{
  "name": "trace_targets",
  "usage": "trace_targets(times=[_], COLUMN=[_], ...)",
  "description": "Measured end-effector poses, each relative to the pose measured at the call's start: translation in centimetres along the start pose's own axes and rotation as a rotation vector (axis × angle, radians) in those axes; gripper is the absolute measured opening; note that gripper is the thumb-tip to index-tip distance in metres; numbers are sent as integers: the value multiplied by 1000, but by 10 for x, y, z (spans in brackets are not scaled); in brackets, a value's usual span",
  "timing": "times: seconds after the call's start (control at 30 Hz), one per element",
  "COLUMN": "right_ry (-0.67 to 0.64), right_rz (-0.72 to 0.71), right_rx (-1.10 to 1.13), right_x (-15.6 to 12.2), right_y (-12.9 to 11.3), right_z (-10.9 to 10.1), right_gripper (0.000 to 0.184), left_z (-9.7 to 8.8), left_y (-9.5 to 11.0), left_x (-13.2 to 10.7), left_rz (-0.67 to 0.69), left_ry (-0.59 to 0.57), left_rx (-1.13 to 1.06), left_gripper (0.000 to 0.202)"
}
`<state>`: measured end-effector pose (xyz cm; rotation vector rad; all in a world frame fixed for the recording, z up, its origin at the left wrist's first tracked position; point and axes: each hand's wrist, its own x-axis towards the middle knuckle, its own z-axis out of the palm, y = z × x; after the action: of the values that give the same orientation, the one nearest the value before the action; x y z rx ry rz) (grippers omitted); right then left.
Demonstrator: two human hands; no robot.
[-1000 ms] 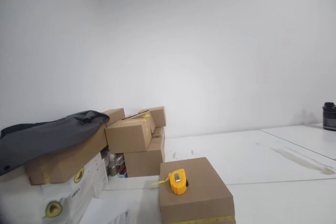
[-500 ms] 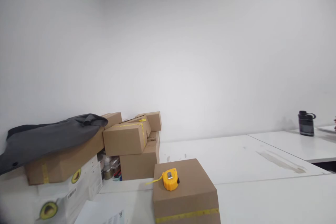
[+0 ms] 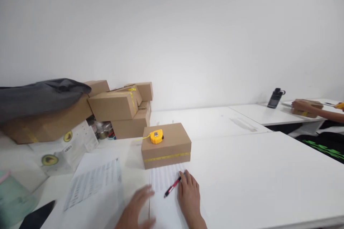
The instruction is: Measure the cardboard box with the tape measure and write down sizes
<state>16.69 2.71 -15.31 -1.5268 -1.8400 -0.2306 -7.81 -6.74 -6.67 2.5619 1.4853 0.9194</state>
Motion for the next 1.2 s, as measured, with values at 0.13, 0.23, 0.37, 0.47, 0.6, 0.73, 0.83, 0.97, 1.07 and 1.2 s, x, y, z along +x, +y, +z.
trace_targets(times=[0.13,0.23,0.37,0.47,0.6,0.73,0.83,0.97,1.07,1.2], right_ry=[-88,-103,-84,-72,46,188,-2,-400,-523,-474], right_rz=[23,60,123,155,188,281,436,539,531,510], right_rx=[15,49,112,161,290,618,1050,1536,1528,1460], right_x=[2,1,1,1,6,44,99,163,183,207], right_y=[-7,-8,-8,-8,-13,-29,-47,-69,-79,-71], right_z=[-14,-18,-20,-21,-32,-62,-91,-108,-105,-94], right_gripper=[39,38,37,36,32,26,30,39,36,29], left_z=[-39,-49,-44,-39,-40,-51,-59,-66,-69,-81], left_y=[-1,-5,-17,-35,-53,-50,-40,-33,-34,-45], left_x=[61,106,158,191,210,200,190,182,177,174], left_rz=[-112,-167,-255,-344,-373,-346,-321,-372,-435,-493], left_ry=[308,367,340,256,176,82,15,13,32,87], left_rx=[-32,-43,-100,-214,-346,-596,-774,-943,-1019,-1044], left_gripper=[31,41,66,71,63,58,58,55,52,44])
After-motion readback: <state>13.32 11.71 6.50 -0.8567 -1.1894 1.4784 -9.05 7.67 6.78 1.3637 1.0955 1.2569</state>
